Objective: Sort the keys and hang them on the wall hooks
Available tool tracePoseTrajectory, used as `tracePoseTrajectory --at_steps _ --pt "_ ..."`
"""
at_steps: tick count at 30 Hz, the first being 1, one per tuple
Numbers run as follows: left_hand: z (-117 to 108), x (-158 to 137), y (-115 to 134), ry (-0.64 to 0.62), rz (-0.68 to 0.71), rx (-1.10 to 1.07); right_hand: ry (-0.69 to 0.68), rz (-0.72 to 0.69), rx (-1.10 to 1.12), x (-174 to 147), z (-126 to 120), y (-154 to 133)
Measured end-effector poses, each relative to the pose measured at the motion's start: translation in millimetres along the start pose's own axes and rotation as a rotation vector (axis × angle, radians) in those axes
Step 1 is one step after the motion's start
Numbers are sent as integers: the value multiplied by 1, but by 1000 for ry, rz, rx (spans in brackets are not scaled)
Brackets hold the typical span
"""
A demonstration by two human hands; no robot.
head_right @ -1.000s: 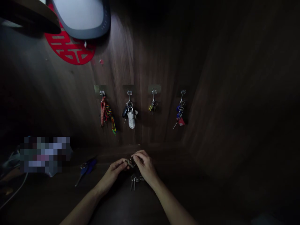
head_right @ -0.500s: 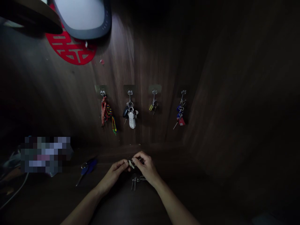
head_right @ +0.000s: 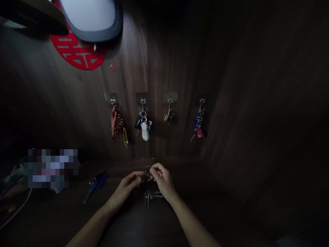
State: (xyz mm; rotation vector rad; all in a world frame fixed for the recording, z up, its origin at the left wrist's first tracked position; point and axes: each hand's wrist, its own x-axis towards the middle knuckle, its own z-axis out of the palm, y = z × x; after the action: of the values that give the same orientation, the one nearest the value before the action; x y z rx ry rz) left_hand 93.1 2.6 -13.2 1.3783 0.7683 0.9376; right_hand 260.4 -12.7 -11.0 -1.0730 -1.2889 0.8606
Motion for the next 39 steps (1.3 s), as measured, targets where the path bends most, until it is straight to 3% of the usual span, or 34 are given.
tracePoseTrajectory --at_steps 5,14,18,26,32,39 --pt "0 3 -6 33 12 0 -30 -25 14 -1 1 -2" --pt "2 3 -1 -48 5 -34 62 50 36 3 1 0" --pt "2 4 -2 -23 20 -4 76 37 1 4 0 1" --pt "0 4 -7 65 53 84 88 -218 -337 -1 -2 -1" --pt "-2 5 -8 101 120 164 46 -512 -547 -2 -5 3" --pt "-4 6 -11 131 150 149 72 -563 -591 -2 -6 6"
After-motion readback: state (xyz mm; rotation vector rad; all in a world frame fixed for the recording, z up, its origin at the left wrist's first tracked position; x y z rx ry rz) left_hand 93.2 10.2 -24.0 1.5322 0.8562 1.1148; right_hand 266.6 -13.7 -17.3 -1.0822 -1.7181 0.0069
